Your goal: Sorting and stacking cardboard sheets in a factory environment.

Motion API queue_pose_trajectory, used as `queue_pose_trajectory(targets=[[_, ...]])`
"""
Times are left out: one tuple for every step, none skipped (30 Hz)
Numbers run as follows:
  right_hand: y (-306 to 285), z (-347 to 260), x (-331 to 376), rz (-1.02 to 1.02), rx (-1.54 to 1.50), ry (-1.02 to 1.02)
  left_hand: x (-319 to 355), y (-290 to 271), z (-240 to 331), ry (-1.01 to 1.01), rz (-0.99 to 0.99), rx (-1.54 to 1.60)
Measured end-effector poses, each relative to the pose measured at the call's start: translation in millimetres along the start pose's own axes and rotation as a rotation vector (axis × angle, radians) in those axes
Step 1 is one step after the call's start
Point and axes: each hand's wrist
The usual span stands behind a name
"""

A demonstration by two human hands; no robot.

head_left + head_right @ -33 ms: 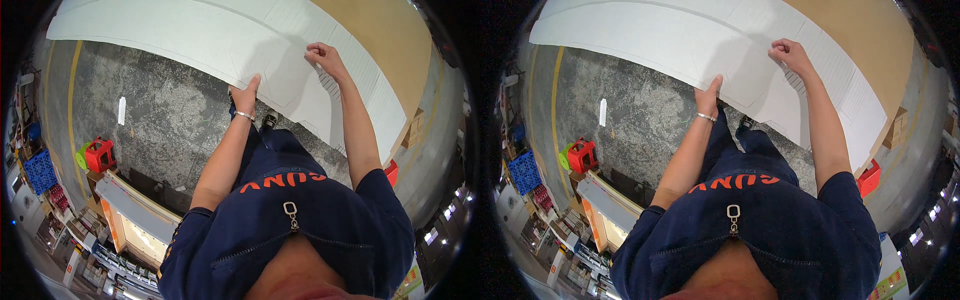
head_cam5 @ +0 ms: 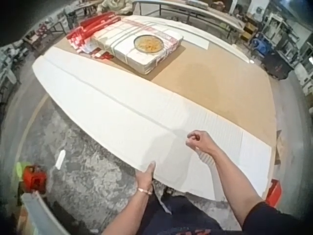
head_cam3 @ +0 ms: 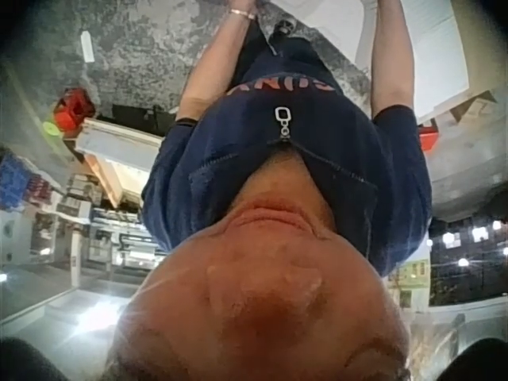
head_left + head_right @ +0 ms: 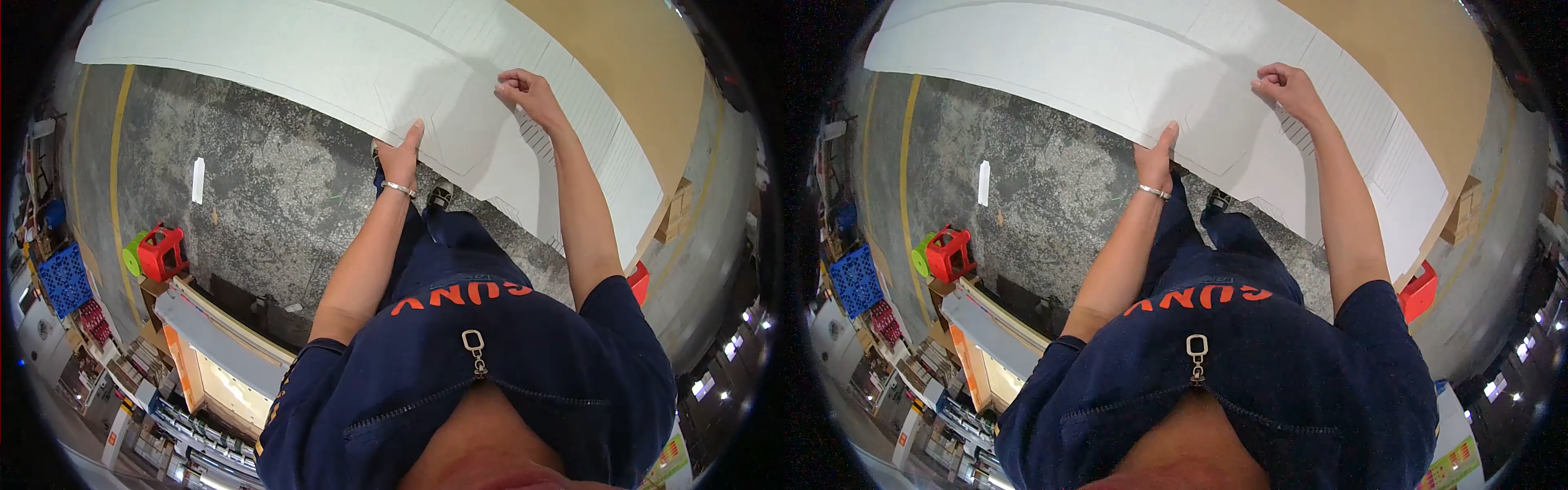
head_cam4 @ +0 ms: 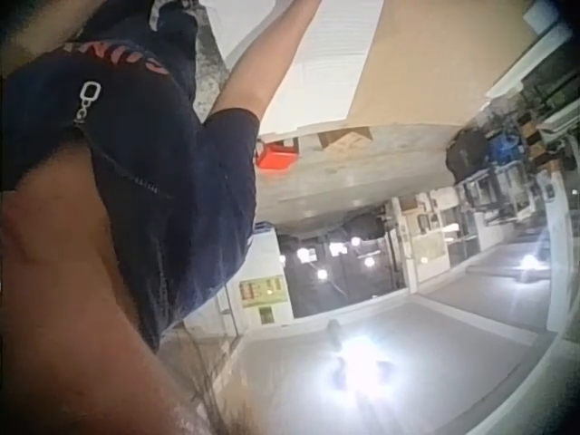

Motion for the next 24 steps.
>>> queue_pose_trajectory(targets=[[3, -2, -2, -0.013, 0.010, -0.004, -2, -2, -3, 0.001, 0.012, 0.012], [6, -3, -2, -0.005, 0.017, -0.001, -5, -5, -5, -0.003, 0.010, -0.038], [9, -3, -2, 0.003, 0.023, 0.003, -5, -6, -4, -0.009, 0.009, -0.088], [8, -1, -3, -0.012, 0.034, 0.000, -4, -4, -3, -0.010, 0.023, -0.075], [6, 1, -4, -0.003, 0.026, 0.012, -2, -1, -3, -0.011, 0.017, -0.082], [8, -1, -4, 0.011, 0.014, 0.026, -1, -1, -1, -0.013, 0.008, -0.093], [9, -3, -5, 0.003, 0.019, 0.025, 0, -1, 1, -0.013, 0.015, -0.087], [10, -4, -5, -0.002, 0.017, 0.044, 1, -1, 3, -0.009, 0.037, -0.092], [9, -5, -5, -0.002, 0.013, 0.065, 2, 0, 5, -0.007, 0.053, -0.098], [8, -4, -6, 0.000, 0.016, 0.068, 3, 1, 7, -0.010, 0.051, -0.096], [8, -2, -7, -0.014, 0.002, 0.074, 4, 1, 9, -0.023, 0.046, -0.085], [8, -3, -8, -0.031, -0.012, 0.078, 4, 1, 10, -0.034, 0.045, -0.075], [8, -4, -9, -0.031, -0.012, 0.079, 3, 0, 8, -0.035, 0.044, -0.074], [8, -5, -9, -0.033, -0.029, 0.076, 2, 0, 8, -0.035, 0.037, -0.067], [8, -4, -9, -0.033, -0.047, 0.074, 1, 0, 8, -0.034, 0.027, -0.061], [7, -3, -9, -0.029, -0.049, 0.075, 1, 1, 8, -0.035, 0.023, -0.063], [5, -2, -9, -0.031, -0.042, 0.080, 2, 2, 7, -0.025, 0.025, -0.061], [5, -3, -9, -0.035, -0.035, 0.084, 2, 2, 6, -0.014, 0.027, -0.059], [5, -4, -9, -0.032, -0.037, 0.084, 1, 2, 5, -0.014, 0.025, -0.060], [5, -4, -8, -0.036, -0.034, 0.100, 1, 1, 3, -0.022, 0.026, -0.050], [5, -3, -7, -0.039, -0.032, 0.116, 1, 1, 3, -0.031, 0.027, -0.040], [5, -2, -7, -0.037, -0.033, 0.119, 2, 1, 3, -0.033, 0.025, -0.042], [5, -1, -6, -0.038, -0.037, 0.113, 3, 0, 2, -0.040, 0.021, -0.035], [4, 0, -6, -0.039, -0.041, 0.106, 4, 1, 3, -0.047, 0.017, -0.028]])
Point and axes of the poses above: each hand's wrist, its own x-axis away from the middle knuckle, its own y-axis out of the palm, z = x × y, and after that the axes turned 8 degrees about -x, right-handed
